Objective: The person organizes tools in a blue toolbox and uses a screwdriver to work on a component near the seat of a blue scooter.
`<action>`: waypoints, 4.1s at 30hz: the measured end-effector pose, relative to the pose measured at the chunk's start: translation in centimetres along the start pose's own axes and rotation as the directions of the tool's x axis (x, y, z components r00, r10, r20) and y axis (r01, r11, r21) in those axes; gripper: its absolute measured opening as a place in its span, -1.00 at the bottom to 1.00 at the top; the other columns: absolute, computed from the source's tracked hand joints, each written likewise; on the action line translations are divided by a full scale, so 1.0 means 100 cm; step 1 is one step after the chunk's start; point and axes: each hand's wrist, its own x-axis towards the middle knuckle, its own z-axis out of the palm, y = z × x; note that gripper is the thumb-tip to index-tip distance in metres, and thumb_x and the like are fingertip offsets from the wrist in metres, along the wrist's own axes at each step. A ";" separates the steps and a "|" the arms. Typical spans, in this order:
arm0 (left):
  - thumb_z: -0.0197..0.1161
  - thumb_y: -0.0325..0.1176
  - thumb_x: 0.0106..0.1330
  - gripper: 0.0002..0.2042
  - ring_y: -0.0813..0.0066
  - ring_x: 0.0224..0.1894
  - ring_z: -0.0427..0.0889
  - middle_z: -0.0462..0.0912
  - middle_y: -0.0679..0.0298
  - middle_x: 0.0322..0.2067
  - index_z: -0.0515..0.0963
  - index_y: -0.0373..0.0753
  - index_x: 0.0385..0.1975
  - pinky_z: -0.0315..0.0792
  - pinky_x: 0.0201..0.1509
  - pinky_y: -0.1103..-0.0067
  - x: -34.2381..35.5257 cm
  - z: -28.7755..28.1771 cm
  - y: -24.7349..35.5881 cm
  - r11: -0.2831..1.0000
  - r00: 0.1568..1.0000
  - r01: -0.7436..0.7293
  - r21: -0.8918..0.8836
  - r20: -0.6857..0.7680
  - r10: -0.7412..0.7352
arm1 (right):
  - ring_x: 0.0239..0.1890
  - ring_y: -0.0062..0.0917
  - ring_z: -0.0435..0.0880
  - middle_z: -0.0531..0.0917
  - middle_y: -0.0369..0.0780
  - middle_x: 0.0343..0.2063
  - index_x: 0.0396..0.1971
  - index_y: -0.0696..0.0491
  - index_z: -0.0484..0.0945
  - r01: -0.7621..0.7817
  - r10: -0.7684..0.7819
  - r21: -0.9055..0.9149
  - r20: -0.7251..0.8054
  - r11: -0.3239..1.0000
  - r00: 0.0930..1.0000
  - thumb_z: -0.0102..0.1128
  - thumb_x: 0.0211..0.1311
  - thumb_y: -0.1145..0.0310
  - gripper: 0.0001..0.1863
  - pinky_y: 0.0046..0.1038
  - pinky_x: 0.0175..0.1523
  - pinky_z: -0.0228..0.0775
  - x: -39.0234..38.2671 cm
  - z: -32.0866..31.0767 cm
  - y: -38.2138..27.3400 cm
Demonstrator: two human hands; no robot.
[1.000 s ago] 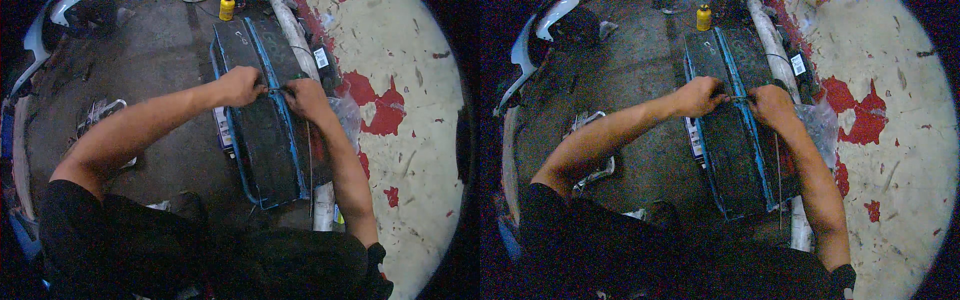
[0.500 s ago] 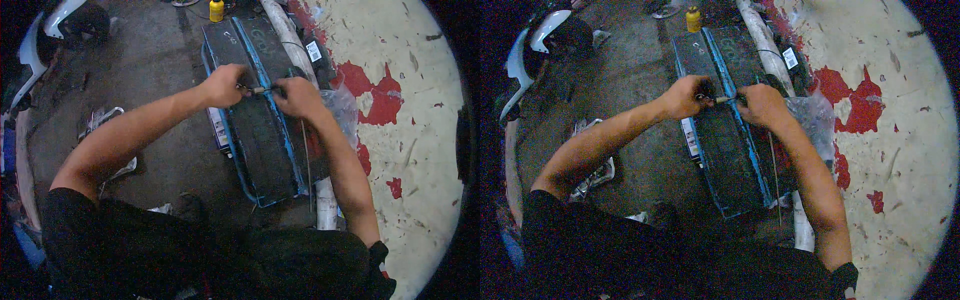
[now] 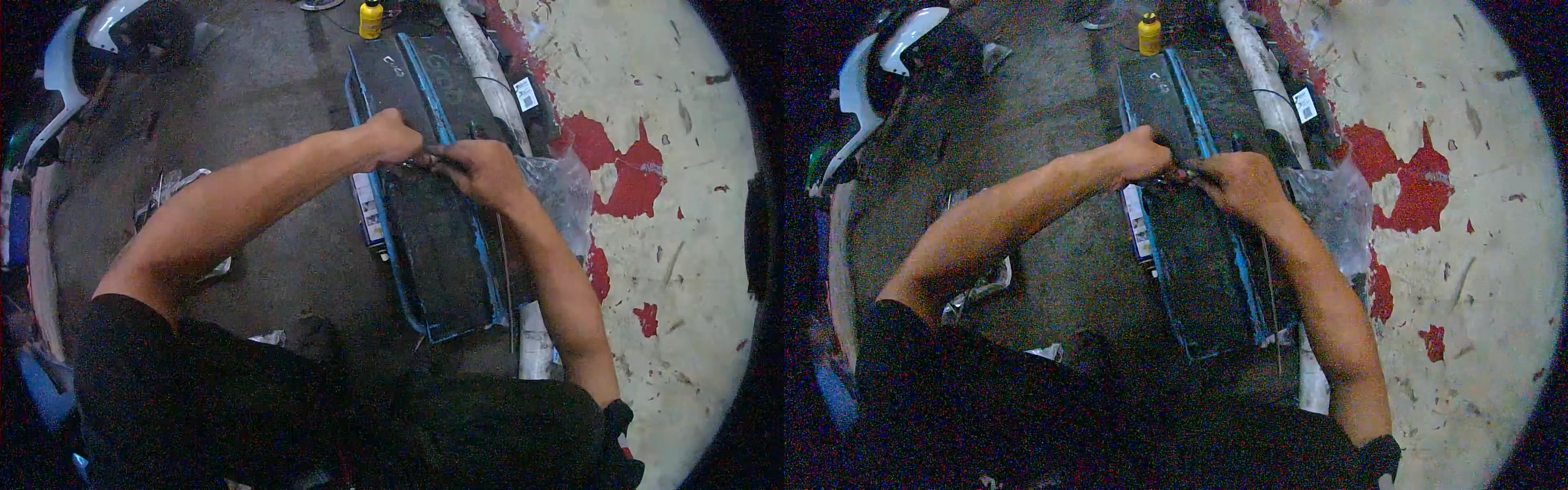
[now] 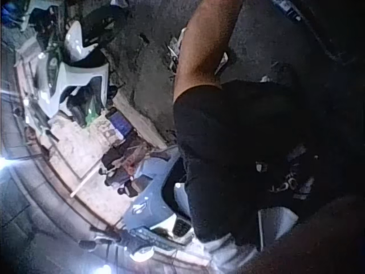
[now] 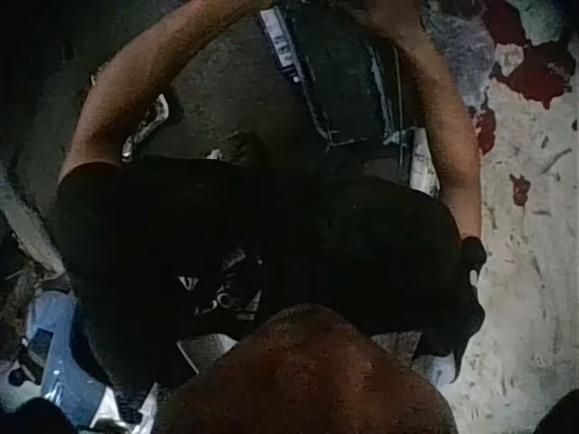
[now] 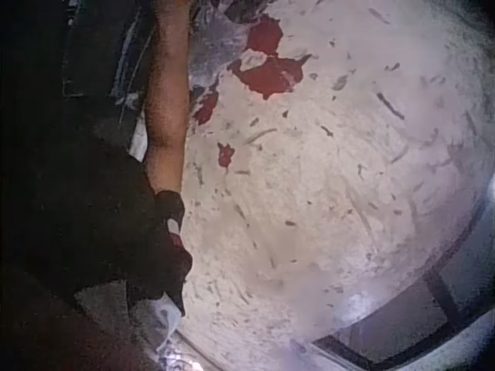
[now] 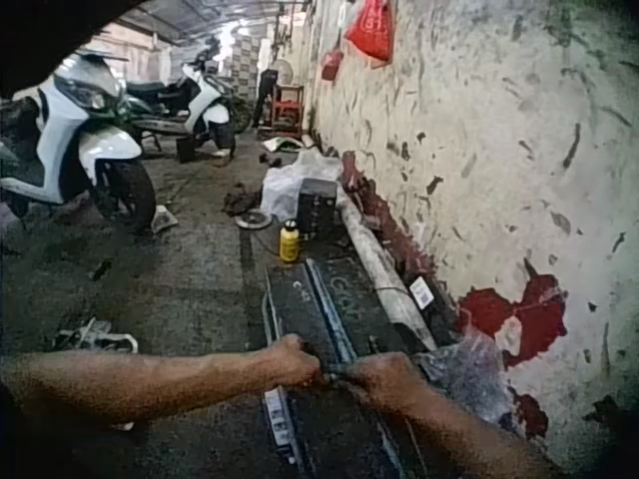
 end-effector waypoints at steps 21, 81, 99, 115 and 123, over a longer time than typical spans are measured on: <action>0.16 -0.27 0.02 -0.77 0.47 -0.62 0.40 0.51 0.23 -0.56 0.52 -0.33 -0.47 0.30 -0.58 0.50 0.003 -0.072 -0.029 0.975 0.993 -0.099 -0.198 -0.086 0.083 | -0.29 -0.13 0.59 0.60 0.02 -0.36 -0.29 0.15 0.55 -0.642 0.652 -0.117 0.150 0.758 0.743 0.21 -0.01 0.03 -0.54 -0.26 -0.15 0.41 -0.039 -0.049 -0.018; 0.15 -0.40 0.02 -0.72 0.13 -0.35 0.52 0.53 -0.07 -0.39 0.43 -0.44 -0.29 0.40 -0.28 0.31 -0.508 -0.832 0.415 0.634 0.663 -0.716 0.293 0.003 0.748 | -0.48 -0.42 0.51 0.56 -0.15 -0.53 -0.40 0.16 0.53 -0.085 -0.429 0.477 0.843 0.875 0.326 0.01 0.13 0.12 -0.64 -0.38 -0.32 0.29 0.745 -0.239 -0.494; 0.22 -0.47 -0.13 -0.74 -0.02 -0.38 0.53 0.54 -0.16 -0.45 0.51 -0.48 -0.42 0.39 -0.26 0.24 -0.677 -1.014 0.148 0.719 0.766 -0.498 0.485 -0.143 0.627 | -0.39 -0.32 0.55 0.58 -0.07 -0.48 -0.35 0.20 0.54 0.122 -0.496 0.481 0.848 0.868 0.186 0.04 0.10 0.06 -0.56 -0.34 -0.19 0.32 0.878 -0.092 -0.797; 0.17 -0.41 0.10 -0.72 0.23 -0.25 0.55 0.52 0.03 -0.30 0.39 -0.34 -0.19 0.41 -0.23 0.41 -0.911 -1.068 -0.088 0.830 0.146 -0.507 0.232 -0.926 0.348 | -0.31 -0.23 0.58 0.61 0.00 -0.43 -0.30 0.24 0.54 0.345 -0.534 0.447 0.817 0.825 0.219 0.07 0.07 0.00 -0.48 -0.30 -0.07 0.35 0.991 0.009 -0.984; 0.16 -0.32 0.22 -0.67 0.40 -0.14 0.51 0.53 0.13 -0.20 0.35 -0.35 -0.08 0.39 -0.06 0.50 -0.908 -0.969 -0.319 0.601 -0.455 -0.646 -0.471 -0.395 -0.798 | -0.65 -0.61 0.40 0.47 -0.32 -0.70 -0.62 0.16 0.50 0.230 -0.762 0.727 0.631 0.646 0.144 0.15 0.08 0.15 -0.66 -0.48 -0.52 0.25 1.048 0.015 -1.255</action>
